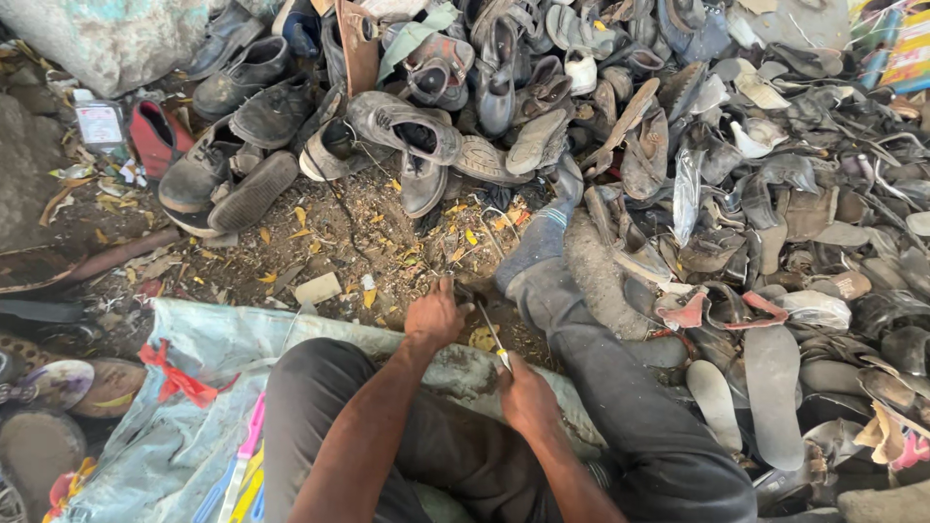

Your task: The person uses a small blade to trim and scrape various parts of a shoe, handling different used footwear from a large pile and picking up several shoes individually to work on their soles and edges.

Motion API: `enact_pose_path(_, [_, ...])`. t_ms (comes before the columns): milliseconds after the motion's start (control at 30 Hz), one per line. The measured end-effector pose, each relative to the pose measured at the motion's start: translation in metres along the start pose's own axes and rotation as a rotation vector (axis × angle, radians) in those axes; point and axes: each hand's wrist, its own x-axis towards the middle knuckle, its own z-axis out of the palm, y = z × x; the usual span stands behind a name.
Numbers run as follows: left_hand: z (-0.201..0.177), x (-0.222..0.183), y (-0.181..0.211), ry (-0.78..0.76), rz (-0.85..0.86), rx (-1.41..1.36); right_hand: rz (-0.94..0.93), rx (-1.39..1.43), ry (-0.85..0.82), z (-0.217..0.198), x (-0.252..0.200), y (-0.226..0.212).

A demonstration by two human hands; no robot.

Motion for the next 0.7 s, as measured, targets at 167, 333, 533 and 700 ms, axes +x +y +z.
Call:
enact_pose_path(167, [0.003, 0.006, -0.007, 0.028, 0.041, 0.016, 0.04, -0.113, -0.037, 0.021, 0.038, -0.014])
enact_pose_path(333, [0.008, 0.011, -0.012, 0.05, 0.045, 0.021, 0.121, -0.149, -0.116, 0.029, 0.055, -0.033])
enact_pose_path(533, [0.0, 0.017, -0.012, 0.069, 0.048, -0.012, 0.232, -0.089, -0.189, 0.016, 0.016, -0.031])
enact_pose_path(700, [0.007, 0.012, -0.017, 0.088, 0.04, -0.073, 0.154, 0.077, -0.086, 0.046, 0.036, -0.002])
